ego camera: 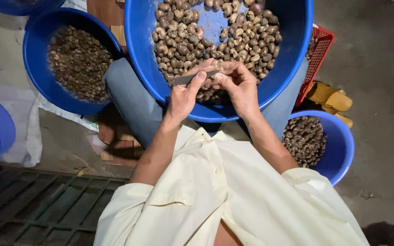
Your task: Cleaning cashew nuts by scraping off the outer skin using a small metal tool
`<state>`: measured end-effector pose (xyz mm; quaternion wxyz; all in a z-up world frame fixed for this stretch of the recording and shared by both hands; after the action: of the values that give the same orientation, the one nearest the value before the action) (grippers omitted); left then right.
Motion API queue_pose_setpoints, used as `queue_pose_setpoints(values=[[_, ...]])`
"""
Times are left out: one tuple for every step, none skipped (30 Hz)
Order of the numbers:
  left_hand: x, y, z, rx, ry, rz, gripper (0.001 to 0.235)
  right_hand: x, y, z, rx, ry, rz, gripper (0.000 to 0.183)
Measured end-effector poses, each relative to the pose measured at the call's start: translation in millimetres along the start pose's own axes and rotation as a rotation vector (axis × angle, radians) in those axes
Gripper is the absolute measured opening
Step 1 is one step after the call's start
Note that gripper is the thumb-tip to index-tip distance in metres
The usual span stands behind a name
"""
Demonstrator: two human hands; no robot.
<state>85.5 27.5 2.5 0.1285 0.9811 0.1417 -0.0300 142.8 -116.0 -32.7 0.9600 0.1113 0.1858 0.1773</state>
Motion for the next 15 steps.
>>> queue_pose_setpoints(values=[[0, 0, -2, 0.001, 0.016, -0.018, 0.03, -1, 2, 5, -0.011, -0.014, 0.002, 0.032], [0, -1, -4, 0.001, 0.031, -0.036, 0.031, -3, 4, 10, -0.022, -0.028, 0.003, 0.03], [-1, -2, -2, 0.002, 0.03, -0.035, 0.031, -2, 3, 6, -0.022, -0.027, 0.002, 0.03], [-1, -4, 0, 0.0, 0.031, -0.046, 0.031, -1, 3, 3, -0.038, -0.042, 0.009, 0.029], [-2, -7, 2, -0.002, 0.033, -0.058, 0.032, 0, 3, 1, -0.055, -0.057, 0.017, 0.028], [-1, -6, 0, -0.003, 0.033, -0.06, 0.032, 0, 4, 2, -0.055, -0.056, 0.017, 0.028], [-1, -3, -4, 0.025, 0.05, -0.041, 0.03, -1, 4, 5, -0.07, -0.072, 0.022, 0.028], [0, 1, -7, 0.052, 0.067, -0.022, 0.027, -2, 5, 9, -0.084, -0.088, 0.026, 0.028], [-1, -2, -2, 0.052, 0.067, -0.023, 0.027, -1, 5, 6, -0.085, -0.088, 0.027, 0.028], [-1, -7, 3, 0.043, 0.071, -0.046, 0.029, -1, 4, 3, -0.084, -0.088, 0.03, 0.028], [-2, -12, 8, 0.034, 0.074, -0.068, 0.03, -1, 3, 1, -0.082, -0.088, 0.031, 0.027], [-2, -12, 7, 0.033, 0.073, -0.067, 0.03, -3, 4, 5, -0.082, -0.087, 0.029, 0.027], [-1, -10, 7, 0.031, 0.058, -0.042, 0.03, -4, 6, 7, -0.065, -0.065, 0.029, 0.029], [-1, -8, 7, 0.029, 0.042, -0.016, 0.031, -5, 7, 9, -0.049, -0.044, 0.028, 0.031], [-2, -7, 7, 0.03, 0.042, -0.015, 0.031, -4, 7, 9, -0.048, -0.044, 0.028, 0.031]])
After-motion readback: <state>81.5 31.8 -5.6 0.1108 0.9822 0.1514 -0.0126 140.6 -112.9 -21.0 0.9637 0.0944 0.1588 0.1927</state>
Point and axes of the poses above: each hand's wrist, its own x-axis towards the middle knuckle, its own y-axis out of the palm, z = x × y, the point moved 9 cm from there along x, towards the middle knuckle, and after that the axes turned 1 degree about -z, right-handed, at the moved point
